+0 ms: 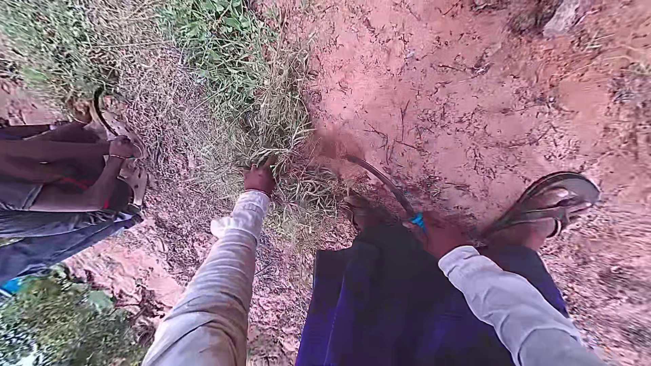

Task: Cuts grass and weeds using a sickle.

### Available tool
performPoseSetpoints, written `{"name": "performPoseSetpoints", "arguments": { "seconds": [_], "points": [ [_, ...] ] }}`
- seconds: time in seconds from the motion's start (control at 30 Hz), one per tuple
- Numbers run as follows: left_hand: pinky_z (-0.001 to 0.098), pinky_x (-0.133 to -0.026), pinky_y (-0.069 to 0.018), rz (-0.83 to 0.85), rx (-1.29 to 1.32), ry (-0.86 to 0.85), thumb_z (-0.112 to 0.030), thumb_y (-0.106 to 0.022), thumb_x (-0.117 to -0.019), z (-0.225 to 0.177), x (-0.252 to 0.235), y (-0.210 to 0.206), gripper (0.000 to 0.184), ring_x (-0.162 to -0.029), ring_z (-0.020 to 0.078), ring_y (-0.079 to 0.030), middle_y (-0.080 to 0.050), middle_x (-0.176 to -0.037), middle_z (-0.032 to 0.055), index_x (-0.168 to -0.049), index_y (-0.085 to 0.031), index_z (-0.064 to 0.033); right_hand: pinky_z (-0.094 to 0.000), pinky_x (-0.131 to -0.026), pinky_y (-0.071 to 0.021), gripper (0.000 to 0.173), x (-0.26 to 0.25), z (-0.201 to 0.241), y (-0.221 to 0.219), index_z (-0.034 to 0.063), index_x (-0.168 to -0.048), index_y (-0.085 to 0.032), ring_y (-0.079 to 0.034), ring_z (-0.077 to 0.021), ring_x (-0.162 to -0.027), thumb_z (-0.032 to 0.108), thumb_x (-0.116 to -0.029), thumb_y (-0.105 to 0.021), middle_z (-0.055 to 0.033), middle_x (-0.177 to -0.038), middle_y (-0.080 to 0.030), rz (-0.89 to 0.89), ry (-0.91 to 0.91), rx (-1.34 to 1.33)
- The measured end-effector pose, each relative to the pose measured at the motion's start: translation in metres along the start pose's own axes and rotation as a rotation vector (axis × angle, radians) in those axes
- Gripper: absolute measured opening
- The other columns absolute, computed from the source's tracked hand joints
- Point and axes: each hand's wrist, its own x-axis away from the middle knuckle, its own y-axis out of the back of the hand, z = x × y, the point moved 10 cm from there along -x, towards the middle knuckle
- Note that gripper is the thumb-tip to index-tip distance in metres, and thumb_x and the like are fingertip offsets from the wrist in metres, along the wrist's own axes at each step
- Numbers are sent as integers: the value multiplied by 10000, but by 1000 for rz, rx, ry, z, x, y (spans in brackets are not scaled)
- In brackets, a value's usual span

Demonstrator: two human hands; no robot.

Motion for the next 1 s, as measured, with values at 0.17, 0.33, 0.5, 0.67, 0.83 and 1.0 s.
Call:
{"name": "performPoseSetpoints", "arguments": {
  "seconds": [0.17, 0.33, 0.5, 0.67, 0.83, 1.0],
  "points": [
    [790, -1053, -359, -324, 480, -55, -68, -772, -865, -42, 31, 30, 794, -1372, 581, -436, -413, -1532, 345, -1548, -367, -51, -610, -660, -554, 598, 36, 3, 45, -192, -1175, -612, -707, -479, -721, 381, -1040, -506, -309, -820, -690, -495, 183, -270],
    [795, -1165, -63, -633, 153, -501, -384, -712, -912, -194, 117, 65, 727, -1522, 490, -282, -432, -1586, 231, -1546, -469, -126, -562, -727, -558, 567, 9, -25, 58, -159, -1291, -549, -694, -397, -725, 361, -1082, -463, -278, -864, -680, -388, 76, -417],
    [773, -1191, 18, -59, -235, -294, -316, -840, -848, -180, 12, -70, 1090, -1567, 529, -84, -122, -1692, 316, -1670, -151, -121, -565, -721, -555, 522, 22, -66, 59, -151, -1279, -562, -696, -407, -721, 319, -1078, -455, -281, -855, -681, -403, 32, -378],
    [737, -1224, -56, -41, -408, -133, -90, -744, -919, 19, -39, -79, 788, -1576, 468, -147, -231, -1695, 238, -1600, -352, -31, -535, -569, -539, 675, 33, -113, 49, -150, -1225, -592, -639, -343, -567, 479, -1042, -430, -231, -741, -653, -491, 112, -369],
    [744, -1221, -54, 186, -438, -161, -75, -786, -867, -10, -36, -33, 895, -1507, 496, -320, -344, -1647, 233, -1629, -323, -153, -531, -549, -538, 726, 45, -103, 43, -173, -1172, -597, -635, -348, -548, 519, -1035, -431, -240, -714, -643, -561, 152, -354],
    [817, -1140, -154, -35, -117, -465, -16, -731, -864, -134, 70, -8, 663, -1463, 510, -375, -488, -1560, 201, -1494, -550, -114, -517, -559, -547, 656, 51, -77, 35, -191, -1136, -608, -648, -343, -558, 437, -1037, -447, -243, -712, -648, -558, 167, -375]
  ]
}}
